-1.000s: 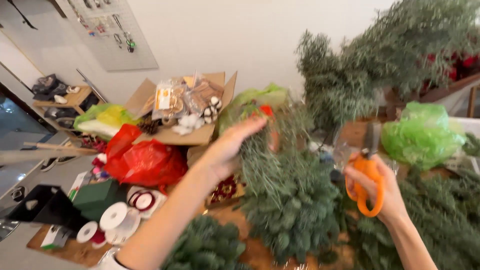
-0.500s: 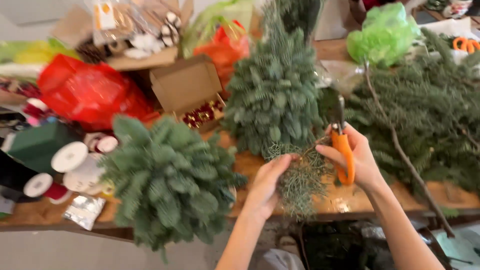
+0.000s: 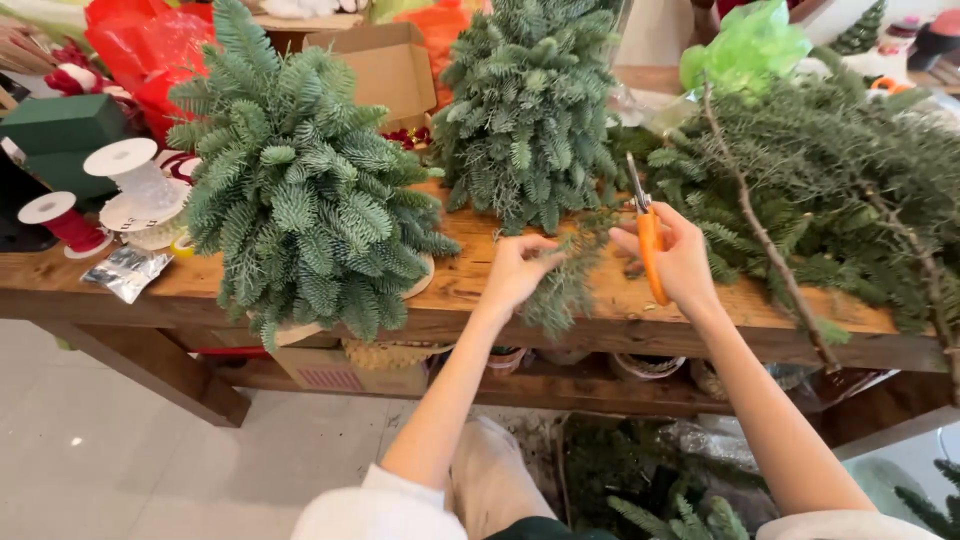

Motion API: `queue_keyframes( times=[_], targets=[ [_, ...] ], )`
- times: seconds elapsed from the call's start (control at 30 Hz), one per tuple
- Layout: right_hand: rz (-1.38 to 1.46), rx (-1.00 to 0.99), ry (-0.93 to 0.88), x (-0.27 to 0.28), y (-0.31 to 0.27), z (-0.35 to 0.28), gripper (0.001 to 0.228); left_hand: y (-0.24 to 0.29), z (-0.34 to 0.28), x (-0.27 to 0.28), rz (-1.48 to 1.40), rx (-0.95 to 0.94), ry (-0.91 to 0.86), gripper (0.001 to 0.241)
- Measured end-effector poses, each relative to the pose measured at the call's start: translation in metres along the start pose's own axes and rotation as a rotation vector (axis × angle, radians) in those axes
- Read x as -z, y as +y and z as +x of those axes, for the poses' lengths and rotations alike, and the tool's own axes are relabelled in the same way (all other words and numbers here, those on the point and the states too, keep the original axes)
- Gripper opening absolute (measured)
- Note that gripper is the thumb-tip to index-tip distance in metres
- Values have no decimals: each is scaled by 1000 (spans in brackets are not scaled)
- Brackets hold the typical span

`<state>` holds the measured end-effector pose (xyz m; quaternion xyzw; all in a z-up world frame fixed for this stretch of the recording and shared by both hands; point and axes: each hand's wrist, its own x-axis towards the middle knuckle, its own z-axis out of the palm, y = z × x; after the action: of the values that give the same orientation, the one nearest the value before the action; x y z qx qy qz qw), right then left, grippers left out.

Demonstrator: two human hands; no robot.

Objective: The person arranges artificial pine branches into a small tree structure on a wooden table. They use orange-handled shears to trim branches and then insert them into the base, adjusting the foliage by hand to shape the arrangement.

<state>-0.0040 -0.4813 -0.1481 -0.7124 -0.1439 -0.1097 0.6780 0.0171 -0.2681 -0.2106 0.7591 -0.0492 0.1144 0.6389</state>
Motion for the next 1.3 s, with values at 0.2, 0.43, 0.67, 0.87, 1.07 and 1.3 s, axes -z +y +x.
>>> queue_keyframes(
  times=[0.2, 0.43, 0.67, 0.87, 1.07, 1.3],
  targets=[
    [30, -319, -178, 29, -26, -54, 24, -5, 48, -5, 212, -6, -21, 24],
    [276, -546, -383, 44, 42, -22, 57, -3, 54, -10, 513, -150, -44, 11],
    [81, -618, -490, 42, 25, -22, 63, 2, 30, -2, 793, -439, -114, 9],
    [-8, -639, -554, 43, 29, -13, 56, -9, 31, 5, 863, -660, -145, 13],
    [-57, -639, -555, 40, 25, 3, 47, -18, 41, 8, 865, -729, -180, 14],
    [-137, -650, -428, 31, 29, 17, 42, -27, 55, 5, 774, -603, -137, 13]
  ],
)
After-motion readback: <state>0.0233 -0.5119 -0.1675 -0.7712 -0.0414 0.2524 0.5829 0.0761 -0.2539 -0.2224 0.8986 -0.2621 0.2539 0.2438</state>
